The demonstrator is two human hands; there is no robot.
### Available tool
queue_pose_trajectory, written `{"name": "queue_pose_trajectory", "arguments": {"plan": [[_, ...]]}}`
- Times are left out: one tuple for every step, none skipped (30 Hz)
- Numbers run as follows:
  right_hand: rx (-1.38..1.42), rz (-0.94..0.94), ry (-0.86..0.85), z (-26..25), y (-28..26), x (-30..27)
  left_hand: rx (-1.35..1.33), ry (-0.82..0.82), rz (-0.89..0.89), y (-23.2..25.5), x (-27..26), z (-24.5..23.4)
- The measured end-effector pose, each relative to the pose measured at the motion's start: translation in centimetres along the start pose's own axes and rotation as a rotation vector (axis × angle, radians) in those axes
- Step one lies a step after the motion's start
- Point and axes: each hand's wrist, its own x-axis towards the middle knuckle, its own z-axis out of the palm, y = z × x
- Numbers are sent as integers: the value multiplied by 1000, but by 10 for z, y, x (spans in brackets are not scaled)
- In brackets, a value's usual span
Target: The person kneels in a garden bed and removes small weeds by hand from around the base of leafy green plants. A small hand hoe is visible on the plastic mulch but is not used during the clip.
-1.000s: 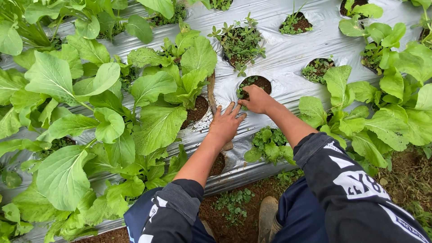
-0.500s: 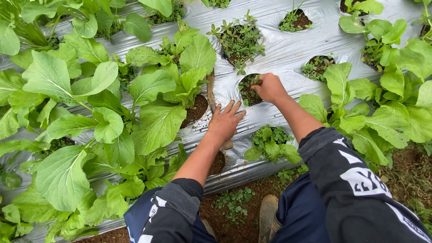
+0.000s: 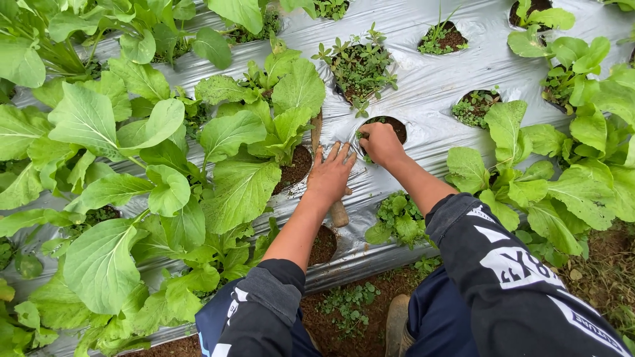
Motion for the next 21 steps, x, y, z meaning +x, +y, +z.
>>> {"name": "queue_pose_trajectory", "arguments": {"plan": [[1, -10, 16, 7, 8, 4, -4, -1, 10, -2, 3, 3], [2, -9, 13, 7, 12, 8, -5, -3, 9, -3, 2, 3], [-22, -11, 45, 6, 17, 11, 1, -6, 15, -3, 1, 3], [-46, -11, 81, 5, 21, 16, 10, -8, 25, -4, 0, 1], [-45, -8, 82, -4, 18, 12, 11, -9, 28, -4, -2, -1], [-6, 5, 88, -14, 16, 7, -1, -6, 27, -3, -2, -3], [32, 18, 94, -23, 14, 2, -14, -3, 26, -1, -3, -5], [34, 22, 89, -24, 23, 4, -17, -9, 27, 0, -3, -6], [0, 72, 119, -24, 32, 6, -15, -9, 23, 2, -4, -6], [-35, 121, 154, -26, 41, 10, -11, -6, 22, 3, -3, -8], [-35, 125, 153, -28, 43, 7, -12, -8, 26, 0, -5, -3], [-30, 122, 179, -36, 46, 6, 1, -4, 26, 0, -2, -1], [-26, 120, 204, -43, 50, 3, 15, 0, 27, 1, 0, 2], [-29, 118, 200, -46, 43, -3, 10, -1, 24, 1, -1, 1], [-28, 105, 172, -48, 35, -9, 3, 4, 20, 1, -2, 0], [-26, 99, 149, -52, 29, -15, -1, 8, 25, 2, 0, -2], [-27, 104, 150, -48, 30, -17, -2, 7, 30, 3, 1, 1], [-44, 132, 121, -44, 27, -15, 0, 7, 25, 2, 2, 4], [-61, 160, 92, -40, 24, -13, 2, 6, 19, 1, 2, 6], [-61, 155, 88, -35, 21, -11, 1, 7, 13, 1, 1, 4], [-82, 144, 114, -30, 17, -9, 7, 12, 14, 1, -1, 3]]}}
